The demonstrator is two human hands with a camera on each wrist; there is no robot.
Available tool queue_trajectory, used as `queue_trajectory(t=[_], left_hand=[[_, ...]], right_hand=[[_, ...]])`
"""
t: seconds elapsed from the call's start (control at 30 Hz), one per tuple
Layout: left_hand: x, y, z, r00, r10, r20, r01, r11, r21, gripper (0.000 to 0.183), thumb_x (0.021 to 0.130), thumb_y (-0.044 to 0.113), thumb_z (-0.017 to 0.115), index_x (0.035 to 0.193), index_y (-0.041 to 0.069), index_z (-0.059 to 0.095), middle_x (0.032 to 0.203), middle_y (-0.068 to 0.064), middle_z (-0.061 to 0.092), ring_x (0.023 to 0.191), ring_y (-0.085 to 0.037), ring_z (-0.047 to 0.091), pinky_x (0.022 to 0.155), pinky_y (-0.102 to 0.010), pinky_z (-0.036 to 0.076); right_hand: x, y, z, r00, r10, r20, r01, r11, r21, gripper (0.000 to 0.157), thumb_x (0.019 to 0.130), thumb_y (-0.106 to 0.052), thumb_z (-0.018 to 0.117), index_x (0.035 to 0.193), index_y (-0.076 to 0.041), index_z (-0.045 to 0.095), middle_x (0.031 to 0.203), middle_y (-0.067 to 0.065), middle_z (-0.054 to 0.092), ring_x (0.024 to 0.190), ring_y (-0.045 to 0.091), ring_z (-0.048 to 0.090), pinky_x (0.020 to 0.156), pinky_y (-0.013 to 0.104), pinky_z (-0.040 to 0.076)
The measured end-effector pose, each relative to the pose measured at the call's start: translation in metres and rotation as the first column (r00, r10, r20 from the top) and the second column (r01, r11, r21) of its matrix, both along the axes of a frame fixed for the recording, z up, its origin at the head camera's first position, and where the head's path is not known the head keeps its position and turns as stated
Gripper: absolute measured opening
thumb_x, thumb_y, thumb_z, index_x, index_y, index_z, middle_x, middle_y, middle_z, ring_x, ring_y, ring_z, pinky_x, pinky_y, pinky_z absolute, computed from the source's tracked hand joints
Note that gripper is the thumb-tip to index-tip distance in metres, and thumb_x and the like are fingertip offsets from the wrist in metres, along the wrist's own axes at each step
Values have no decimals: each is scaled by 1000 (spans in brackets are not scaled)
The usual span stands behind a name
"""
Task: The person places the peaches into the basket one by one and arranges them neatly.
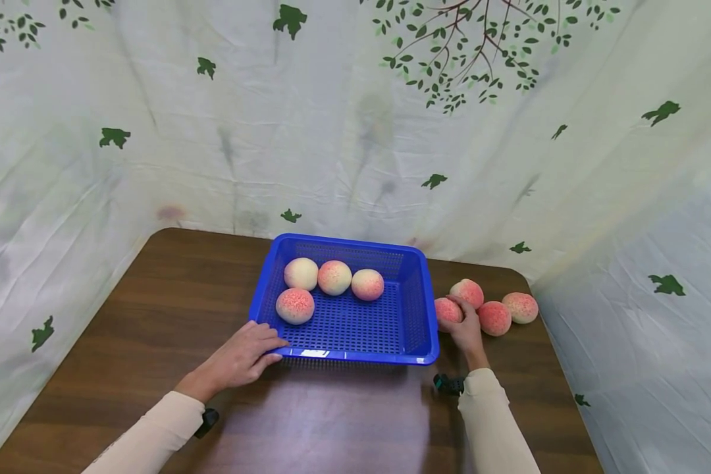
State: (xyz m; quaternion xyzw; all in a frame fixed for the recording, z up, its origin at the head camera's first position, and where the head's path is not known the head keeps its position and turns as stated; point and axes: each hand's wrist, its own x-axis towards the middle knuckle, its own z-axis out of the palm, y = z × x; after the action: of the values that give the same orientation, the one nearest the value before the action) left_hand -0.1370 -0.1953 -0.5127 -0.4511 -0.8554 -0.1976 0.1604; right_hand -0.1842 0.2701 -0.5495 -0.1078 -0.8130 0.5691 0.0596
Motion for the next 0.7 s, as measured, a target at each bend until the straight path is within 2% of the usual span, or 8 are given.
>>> queue_trajectory(t=[0.27,0.53,0.7], left_hand=[[1,1,2,1000,3,5,-3,1000,2,16,80,16,74,96,13,72,83,6,59,77,-12,49,71,-28,34],[0,1,2,1000,3,10,-3,1000,2,16,80,16,74,96,13,72,83,6,59,77,-12,49,71,-28,33],[0,1,2,1000,2,8,-2,1000,5,16,80,16,74,96,12,72,84,6,59,77,-12,49,71,-28,33]], right_hand=[[1,1,-3,998,8,70,-12,998,68,66,78,0,73,138,-5,46,140,22,44,122,39,45,103,54,34],[3,2,-3,1000,-15,25,13,997,77,66,77,-2,76,137,-4,48,135,23,50,118,38,50,102,50,37],[6,3,-1,1000,-4,27,2,997,74,68,79,-3,76,140,-3,45,136,24,49,118,38,50,103,50,37]])
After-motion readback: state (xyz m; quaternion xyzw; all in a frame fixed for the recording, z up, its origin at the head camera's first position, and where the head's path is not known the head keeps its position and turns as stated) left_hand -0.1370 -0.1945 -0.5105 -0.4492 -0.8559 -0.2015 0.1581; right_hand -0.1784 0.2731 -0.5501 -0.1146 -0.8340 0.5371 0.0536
